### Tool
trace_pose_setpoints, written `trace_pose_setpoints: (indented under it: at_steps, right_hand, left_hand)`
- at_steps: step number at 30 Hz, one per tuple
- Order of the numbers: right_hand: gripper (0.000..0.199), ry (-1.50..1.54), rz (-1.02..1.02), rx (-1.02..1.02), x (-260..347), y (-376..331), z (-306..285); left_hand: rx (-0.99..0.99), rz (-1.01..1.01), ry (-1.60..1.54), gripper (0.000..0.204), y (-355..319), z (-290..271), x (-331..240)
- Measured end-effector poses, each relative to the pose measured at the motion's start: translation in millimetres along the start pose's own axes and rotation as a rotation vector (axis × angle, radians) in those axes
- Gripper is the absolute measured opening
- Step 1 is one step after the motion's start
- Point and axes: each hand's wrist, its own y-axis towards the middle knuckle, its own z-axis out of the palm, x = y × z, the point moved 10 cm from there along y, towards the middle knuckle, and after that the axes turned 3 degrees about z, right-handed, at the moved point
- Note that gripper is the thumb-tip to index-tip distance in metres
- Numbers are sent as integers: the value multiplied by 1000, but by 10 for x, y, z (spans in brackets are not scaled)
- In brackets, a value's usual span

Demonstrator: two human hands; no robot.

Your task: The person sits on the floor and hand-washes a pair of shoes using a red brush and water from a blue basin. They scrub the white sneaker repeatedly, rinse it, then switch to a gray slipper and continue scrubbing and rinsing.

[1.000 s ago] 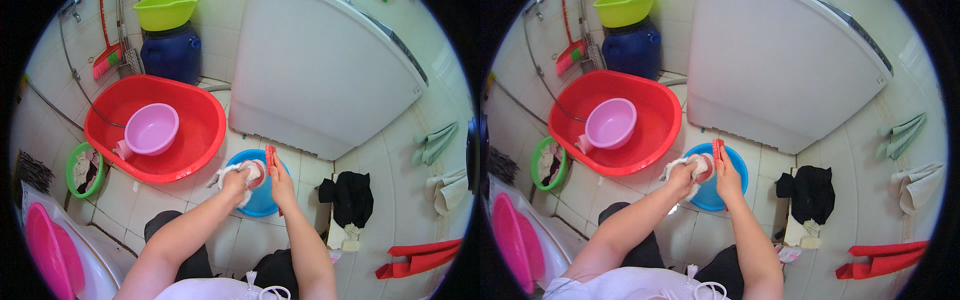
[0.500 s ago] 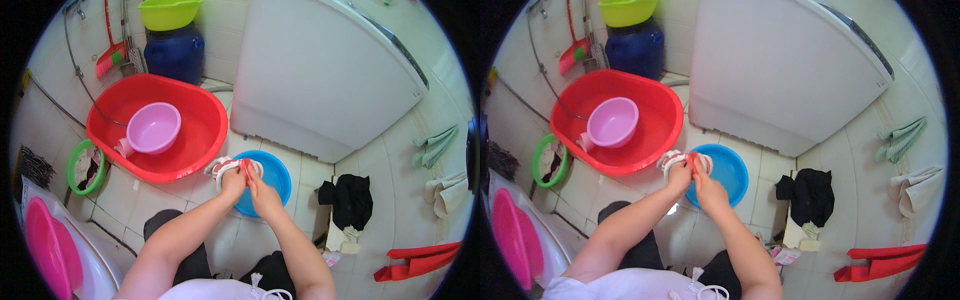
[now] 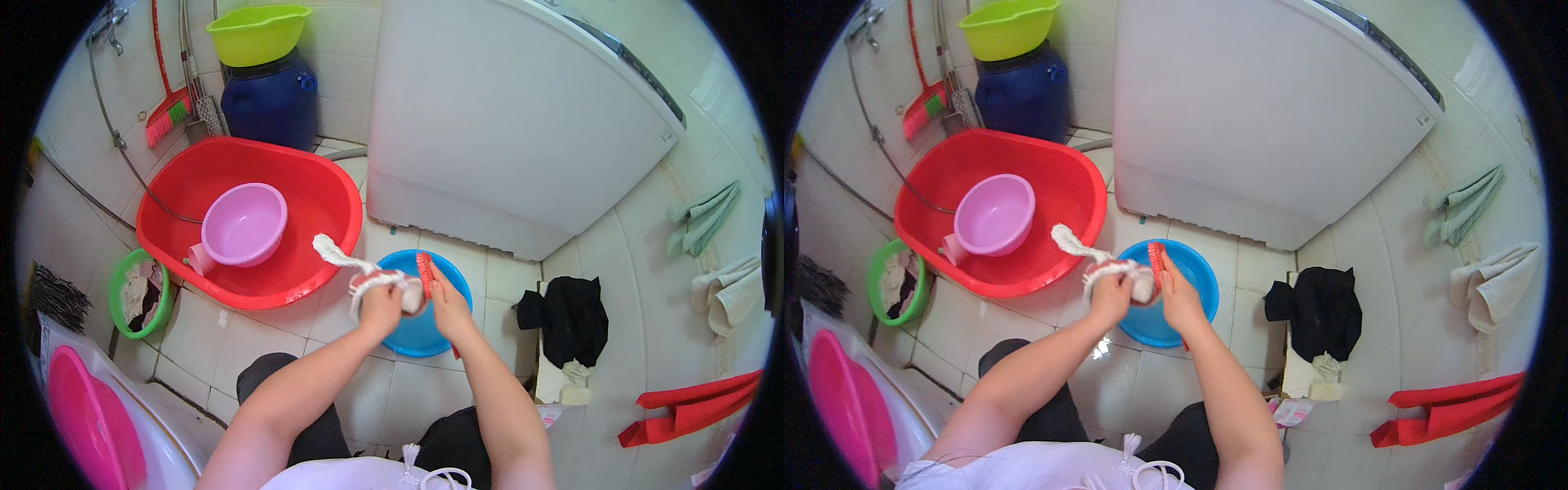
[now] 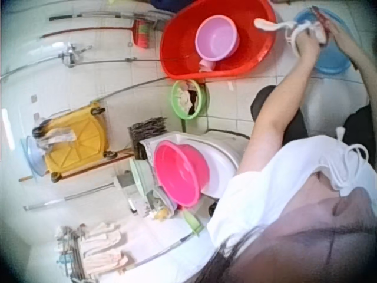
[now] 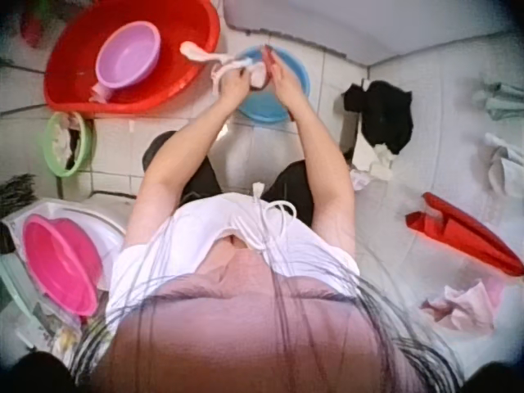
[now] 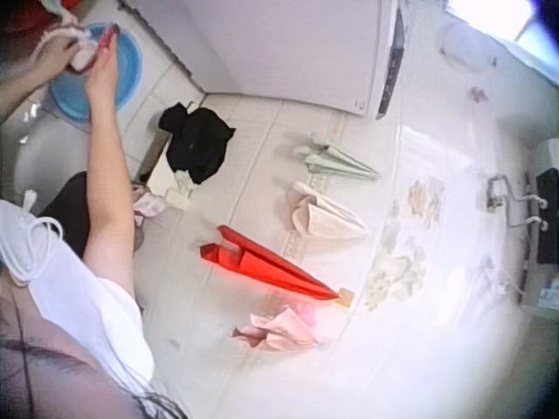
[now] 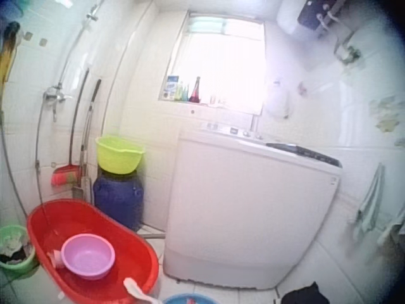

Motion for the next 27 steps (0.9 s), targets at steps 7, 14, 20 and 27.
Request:
trace_pose_setpoints:
  at_steps: [7,14,20,27]
  right_hand:
    - [49,-70,14,47,33,46,85]
    - [50,-341,201,178,-402,141,91]
    - [62,146,232,2,-487,335,-529]
    - [85,414,-82,207,50,93,-176]
  left_hand:
    - [-38,-1,-145,28,5,221,246]
    - [127,-365,-606,25,-158,507,475]
    - [232,-374,-1144,32,6,399,190]
    - [482,-709,-1751,36,-101,381,-79]
